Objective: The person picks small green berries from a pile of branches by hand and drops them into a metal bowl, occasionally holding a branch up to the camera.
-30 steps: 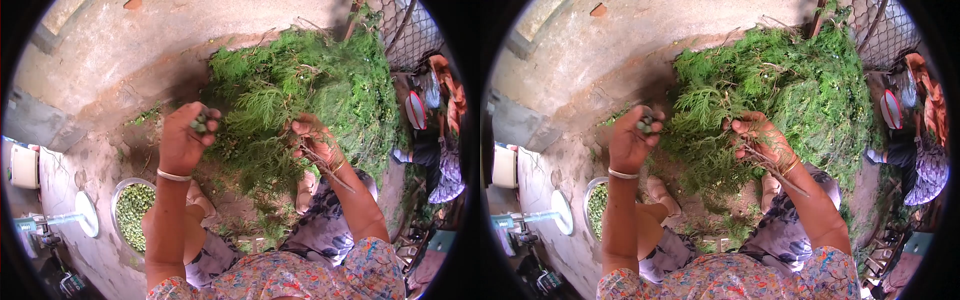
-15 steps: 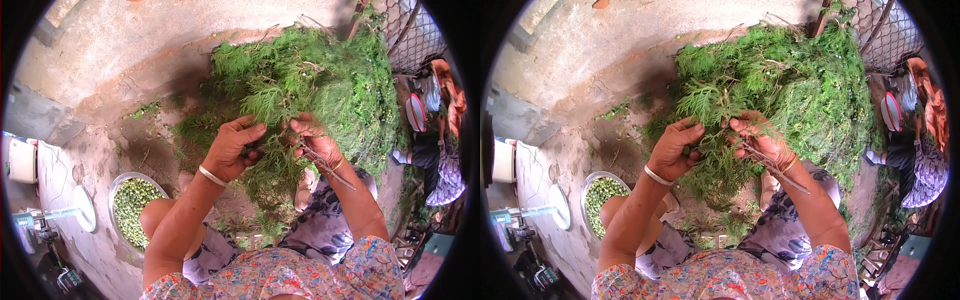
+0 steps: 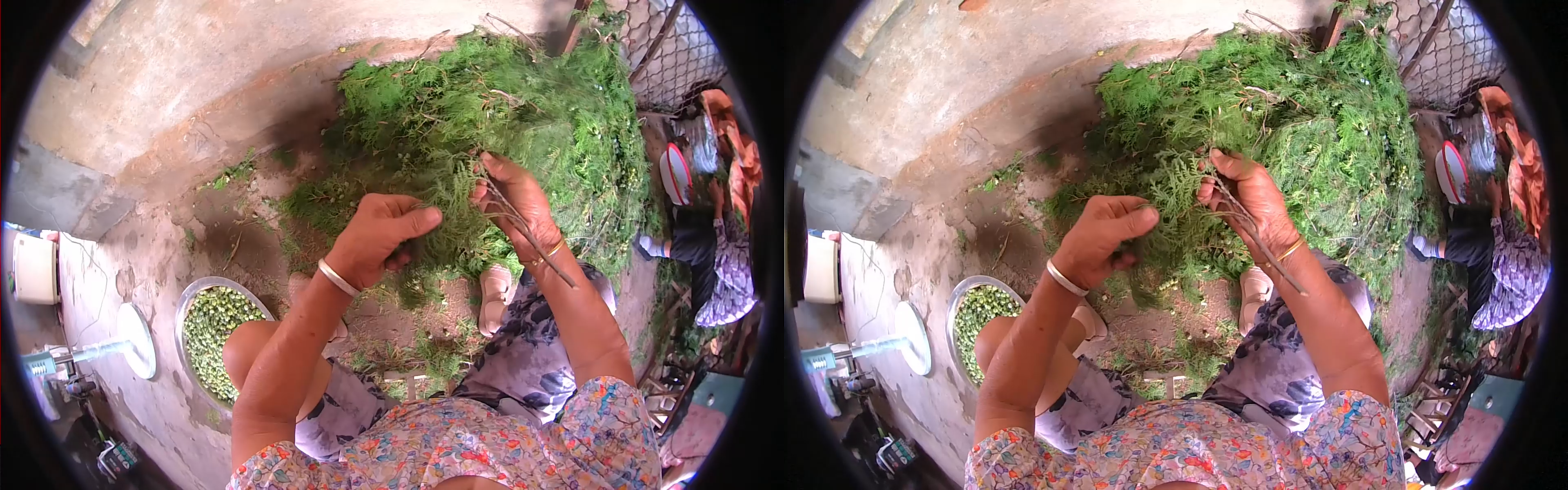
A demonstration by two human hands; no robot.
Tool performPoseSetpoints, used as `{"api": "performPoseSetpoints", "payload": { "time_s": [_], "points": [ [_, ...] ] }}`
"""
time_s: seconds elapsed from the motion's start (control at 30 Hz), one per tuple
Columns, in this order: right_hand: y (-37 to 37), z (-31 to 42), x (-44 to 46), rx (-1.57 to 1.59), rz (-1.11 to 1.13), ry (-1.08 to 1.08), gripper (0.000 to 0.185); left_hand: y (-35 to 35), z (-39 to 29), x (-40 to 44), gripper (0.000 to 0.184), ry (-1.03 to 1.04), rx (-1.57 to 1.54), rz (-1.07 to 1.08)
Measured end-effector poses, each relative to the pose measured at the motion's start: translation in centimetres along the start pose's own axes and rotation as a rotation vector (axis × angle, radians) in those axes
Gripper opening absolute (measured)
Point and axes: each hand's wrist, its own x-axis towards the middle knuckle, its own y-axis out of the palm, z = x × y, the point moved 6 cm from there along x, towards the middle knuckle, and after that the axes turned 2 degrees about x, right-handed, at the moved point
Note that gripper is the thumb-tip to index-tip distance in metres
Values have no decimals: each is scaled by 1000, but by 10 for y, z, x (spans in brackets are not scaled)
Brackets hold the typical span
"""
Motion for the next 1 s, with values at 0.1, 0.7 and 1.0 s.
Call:
{"api": "performPoseSetpoints", "payload": {
  "time_s": [0.1,0.7,1.0],
  "points": [
    [0,-9,3,-18,43,-20,24,10,8,3,19,-12,-14,36],
    [39,9,-44,-1225,100,-717,80,-25,-23,2,8,723,454,56],
    [37,-18,-44,-960,140,-552,45,1,8,7,12,-55,-196,8]
  ]
}}
